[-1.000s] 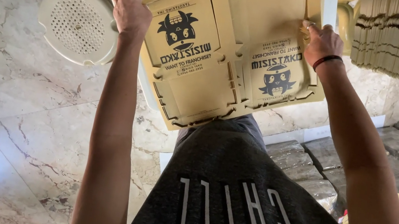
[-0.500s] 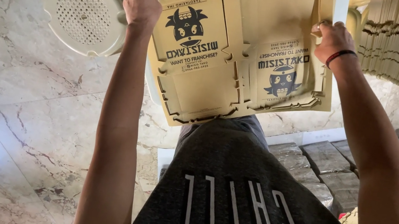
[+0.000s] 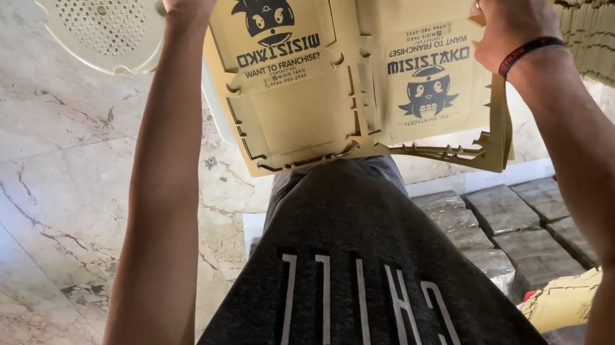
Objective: Punching out pre-cut shapes from corrugated cardboard sheets by hand on a work table.
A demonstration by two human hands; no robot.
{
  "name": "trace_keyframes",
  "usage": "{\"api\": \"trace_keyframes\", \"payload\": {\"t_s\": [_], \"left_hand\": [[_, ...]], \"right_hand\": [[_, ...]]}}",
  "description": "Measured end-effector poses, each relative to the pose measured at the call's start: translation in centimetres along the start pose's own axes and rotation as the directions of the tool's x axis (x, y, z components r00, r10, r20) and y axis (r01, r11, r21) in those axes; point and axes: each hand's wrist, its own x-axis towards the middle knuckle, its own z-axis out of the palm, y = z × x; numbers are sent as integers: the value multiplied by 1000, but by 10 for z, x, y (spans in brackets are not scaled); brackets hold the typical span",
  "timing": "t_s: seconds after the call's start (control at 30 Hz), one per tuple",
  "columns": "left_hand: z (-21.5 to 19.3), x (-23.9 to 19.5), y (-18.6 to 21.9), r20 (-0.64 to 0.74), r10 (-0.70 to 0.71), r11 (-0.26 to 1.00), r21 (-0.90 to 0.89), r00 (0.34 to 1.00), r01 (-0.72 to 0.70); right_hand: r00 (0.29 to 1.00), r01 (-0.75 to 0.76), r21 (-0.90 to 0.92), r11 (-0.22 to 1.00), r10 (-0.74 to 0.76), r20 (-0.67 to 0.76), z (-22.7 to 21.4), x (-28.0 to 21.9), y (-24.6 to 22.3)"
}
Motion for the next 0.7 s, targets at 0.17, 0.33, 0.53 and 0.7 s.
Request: {"api": "trace_keyframes", "payload": {"t_s": [0.17,0.33,0.53,0.7], "left_hand": [[3,3,-2,-35,3,999,33,999,-1],[7,5,-7,-90,52,999,4,995,-52],[-4,-2,-10,-7,103,993,53,995,-102],[-66,-30,11,210,-14,994,-100,978,36]], "right_hand": [[968,251,196,948,-241,-78,-94,-77,-46],[988,153,175,973,-153,-12,-98,-79,-32],[986,-71,217,974,36,162,-19,-7,4],[979,-117,104,988,97,178,11,23,5]]}}
